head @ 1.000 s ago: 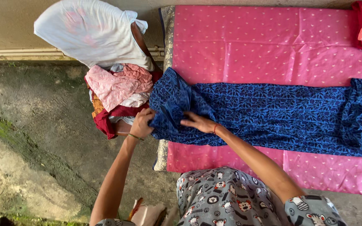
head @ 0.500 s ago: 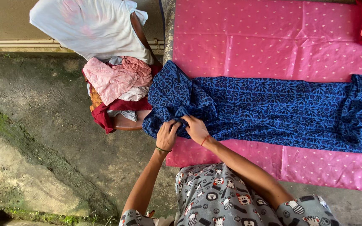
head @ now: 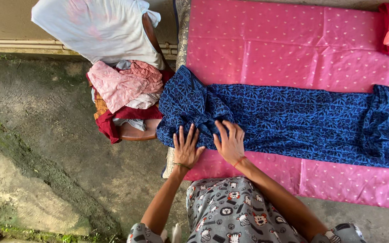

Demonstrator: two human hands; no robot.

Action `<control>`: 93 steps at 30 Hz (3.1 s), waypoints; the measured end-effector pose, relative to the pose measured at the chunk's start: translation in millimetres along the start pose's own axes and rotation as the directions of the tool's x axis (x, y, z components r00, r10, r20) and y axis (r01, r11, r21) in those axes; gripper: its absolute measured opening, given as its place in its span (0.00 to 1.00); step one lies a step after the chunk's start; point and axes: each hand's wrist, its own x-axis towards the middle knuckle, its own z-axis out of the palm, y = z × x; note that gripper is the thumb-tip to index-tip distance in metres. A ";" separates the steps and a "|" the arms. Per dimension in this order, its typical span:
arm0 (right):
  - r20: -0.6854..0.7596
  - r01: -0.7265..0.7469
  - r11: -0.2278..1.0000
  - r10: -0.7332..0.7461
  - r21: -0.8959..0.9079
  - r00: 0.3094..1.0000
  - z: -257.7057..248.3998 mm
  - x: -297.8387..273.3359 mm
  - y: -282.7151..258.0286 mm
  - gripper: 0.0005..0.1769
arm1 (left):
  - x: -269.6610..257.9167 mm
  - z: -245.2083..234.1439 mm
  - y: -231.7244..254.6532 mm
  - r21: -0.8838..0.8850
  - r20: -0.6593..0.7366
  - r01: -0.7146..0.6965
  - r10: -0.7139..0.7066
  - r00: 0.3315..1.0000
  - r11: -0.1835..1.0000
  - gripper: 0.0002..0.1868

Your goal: The person folds a blue patterned fabric by hand on a pink padded surface.

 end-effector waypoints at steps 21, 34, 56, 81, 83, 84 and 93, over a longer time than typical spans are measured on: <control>0.441 0.059 0.643 -0.586 0.763 0.680 30.6 65.1 -37.0 0.34 | -4.5 109.7 3.5 -0.128 -0.030 -0.035 0.031 0.999 0.991 0.27; 0.313 0.092 0.873 -0.268 0.479 0.911 4.7 8.2 61.4 0.41 | -8.1 51.7 26.7 -0.881 0.178 0.307 -0.348 0.920 0.361 0.31; 0.119 -0.408 0.905 0.394 0.124 0.911 -117.5 -130.6 179.1 0.18 | -29.5 78.7 30.9 -0.922 0.311 0.343 -0.873 0.377 -0.181 0.22; 0.007 -0.168 0.984 0.168 -0.063 0.986 -277.9 -324.9 549.7 0.19 | 125.5 57.1 632.0 -0.527 0.108 -0.017 0.086 0.990 0.850 0.22; 0.135 -0.218 0.973 0.226 -0.071 0.965 -278.4 -328.1 551.2 0.18 | 125.0 48.0 645.1 -0.440 0.010 -0.083 0.097 0.995 0.894 0.27; 0.200 -0.247 0.966 0.257 -0.077 0.945 -279.1 -330.4 549.7 0.17 | 126.0 42.4 649.6 -0.392 -0.026 -0.128 0.128 0.991 0.911 0.30; -0.157 -0.388 0.903 0.417 0.183 0.895 -316.8 -281.4 599.8 0.13 | 163.5 40.3 684.2 -0.248 -0.115 -0.363 0.345 0.931 0.898 0.38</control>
